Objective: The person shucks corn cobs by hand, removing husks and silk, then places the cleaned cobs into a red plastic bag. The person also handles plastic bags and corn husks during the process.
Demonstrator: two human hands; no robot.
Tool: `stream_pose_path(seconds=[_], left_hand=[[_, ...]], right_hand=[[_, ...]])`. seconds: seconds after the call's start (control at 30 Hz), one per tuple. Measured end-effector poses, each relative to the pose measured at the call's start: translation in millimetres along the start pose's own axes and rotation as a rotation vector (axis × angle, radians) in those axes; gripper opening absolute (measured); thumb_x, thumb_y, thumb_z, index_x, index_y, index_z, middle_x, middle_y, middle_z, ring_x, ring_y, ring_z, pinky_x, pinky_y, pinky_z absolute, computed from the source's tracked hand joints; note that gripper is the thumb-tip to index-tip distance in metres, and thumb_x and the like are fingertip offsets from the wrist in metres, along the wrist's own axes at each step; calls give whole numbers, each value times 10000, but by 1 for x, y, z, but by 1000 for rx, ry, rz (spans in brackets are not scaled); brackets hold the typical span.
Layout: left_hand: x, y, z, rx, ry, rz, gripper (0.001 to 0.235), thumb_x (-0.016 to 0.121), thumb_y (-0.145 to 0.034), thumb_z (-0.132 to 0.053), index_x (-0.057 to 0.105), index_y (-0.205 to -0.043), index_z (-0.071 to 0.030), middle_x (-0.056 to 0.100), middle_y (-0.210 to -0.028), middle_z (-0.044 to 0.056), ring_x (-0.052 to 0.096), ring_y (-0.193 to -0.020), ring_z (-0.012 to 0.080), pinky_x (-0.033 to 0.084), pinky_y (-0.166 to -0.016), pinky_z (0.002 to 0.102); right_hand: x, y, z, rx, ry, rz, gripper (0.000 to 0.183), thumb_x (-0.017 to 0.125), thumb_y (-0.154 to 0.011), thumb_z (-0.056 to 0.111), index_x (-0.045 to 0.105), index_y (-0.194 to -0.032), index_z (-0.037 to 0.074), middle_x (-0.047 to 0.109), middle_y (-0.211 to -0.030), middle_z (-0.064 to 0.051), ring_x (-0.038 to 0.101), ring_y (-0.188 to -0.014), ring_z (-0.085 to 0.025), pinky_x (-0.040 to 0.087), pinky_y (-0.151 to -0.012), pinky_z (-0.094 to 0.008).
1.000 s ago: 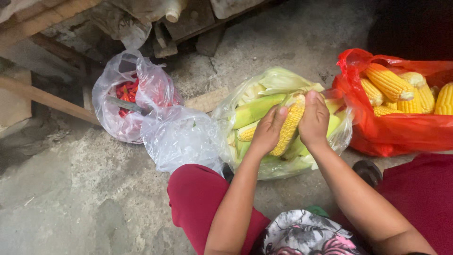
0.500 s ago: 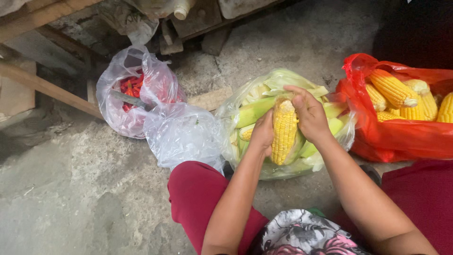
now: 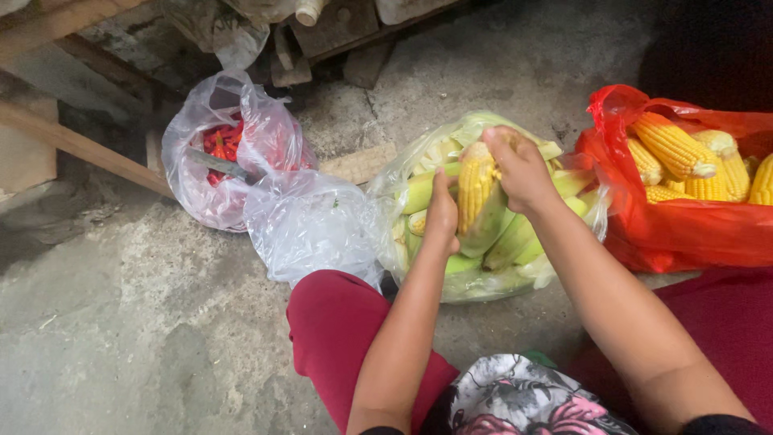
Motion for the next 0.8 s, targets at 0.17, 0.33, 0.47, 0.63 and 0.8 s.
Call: stream_pose_path(seconds=[0.17, 0.33, 0.47, 0.63, 0.8], left_hand=[[27, 20, -20, 128, 98, -17, 970, 237, -914, -800, 192, -1598, -114, 368, -1599, 144, 391, -1462, 261, 315, -1207, 439], [64, 41, -12, 97, 313, 262, 1065, 168, -846, -863, 69, -1652, -174, 179, -1681, 83, 209, -1507, 273, 154, -1209, 487], [54, 43, -8, 158, 205, -3, 1063, 254, -904, -856, -22, -1648, -149, 63, -1727, 121, 106, -1582, 305, 82, -1278, 528], [53, 96, -82, 863, -979, -541, 1016, 509, -1018, -647, 4, -1684, -70, 0, -1718, 270, 97, -1611, 410, 180, -1284, 611], [52, 89, -114, 809, -790, -369, 1077, 644, -965, -444, -111, -1633, -63, 18, -1705, 276, 261, -1533, 443, 215, -1241, 558]], right_hand=[[-13, -26, 0, -182, -70, -300, 272, 565, -1114, 299, 615, -1000, 58, 656, -873, -19, 615, -764, -121, 534, -703, -308], [-27, -37, -11, -201, -503, -444, 315, 547, -1046, 359, 522, -856, 110, 516, -679, -19, 543, -600, -169, 579, -708, -396], [-37, -33, -9, -363, -416, -480, 360, 541, -1084, 389, 503, -863, 107, 491, -694, -19, 506, -609, -155, 545, -714, -378], [-35, -17, 9, -478, -142, -495, 393, 585, -1099, 381, 486, -835, 107, 512, -681, -8, 527, -614, -128, 526, -666, -323], [18, 16, 14, -552, 209, -273, 289, 668, -1062, 257, 551, -881, 64, 631, -783, -17, 555, -685, -89, 469, -652, -262]])
Point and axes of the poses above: each hand's wrist, its own y-axis away from the middle knuckle, its own x-axis out of the palm, z = x × y, the point moved 6 cm from there along -y, towards the middle knuckle
